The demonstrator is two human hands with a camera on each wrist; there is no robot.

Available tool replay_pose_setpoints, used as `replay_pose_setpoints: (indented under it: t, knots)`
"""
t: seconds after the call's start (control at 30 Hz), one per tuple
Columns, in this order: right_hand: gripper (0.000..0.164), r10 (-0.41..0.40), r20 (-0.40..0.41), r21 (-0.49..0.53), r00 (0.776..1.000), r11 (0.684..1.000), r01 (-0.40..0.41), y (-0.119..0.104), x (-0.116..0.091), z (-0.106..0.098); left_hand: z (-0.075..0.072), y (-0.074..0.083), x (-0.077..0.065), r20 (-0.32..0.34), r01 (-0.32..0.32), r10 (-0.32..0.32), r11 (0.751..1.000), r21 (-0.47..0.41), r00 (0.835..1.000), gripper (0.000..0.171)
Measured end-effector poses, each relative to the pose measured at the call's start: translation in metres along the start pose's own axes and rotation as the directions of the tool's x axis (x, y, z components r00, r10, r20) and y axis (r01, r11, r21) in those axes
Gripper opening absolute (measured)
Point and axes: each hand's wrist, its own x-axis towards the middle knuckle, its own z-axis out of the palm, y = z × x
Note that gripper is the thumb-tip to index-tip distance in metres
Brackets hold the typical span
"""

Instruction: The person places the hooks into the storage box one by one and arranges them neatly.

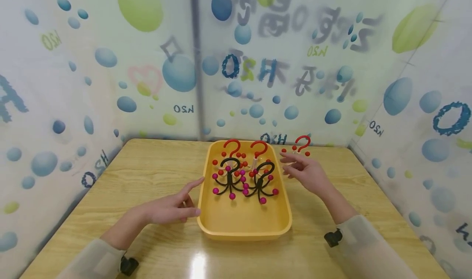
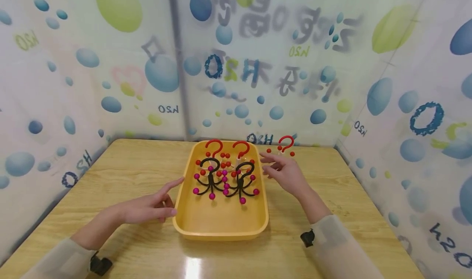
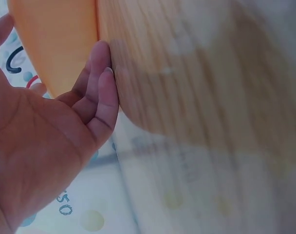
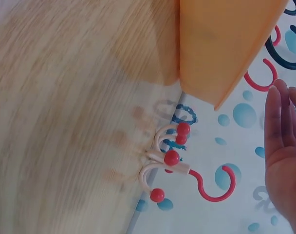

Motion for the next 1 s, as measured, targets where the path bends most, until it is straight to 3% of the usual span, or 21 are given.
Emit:
replay_pose_setpoints:
  t: [0.5,0.77,0.87,1.0]
  knots:
    - [0.038,0.019,-0.112,-0.075,0.993,0.997,-0.028,0.019,-0.004,-0.027,-0.002,-0.001,0.003,0.009,0.024,-0.024,1.000,-0.009,1.000,0.089]
    - [0.040,0.085,-0.246,-0.122,0.966,0.986,-0.117,0.035,0.011,-0.054,-0.002,0.001,0.002,0.002,-0.001,0.001,1.000,0.001,1.000,0.090]
    - [0.044,0.105,-0.243,-0.139,0.964,0.980,-0.142,0.039,0.020,-0.063,-0.002,0.000,0.002,0.001,0.000,0.000,1.000,0.009,1.000,0.090]
    - [0.052,0.135,-0.182,-0.157,0.974,0.974,-0.165,0.046,0.034,-0.069,-0.002,-0.002,0.002,0.007,-0.002,0.002,1.000,0.007,1.000,0.089]
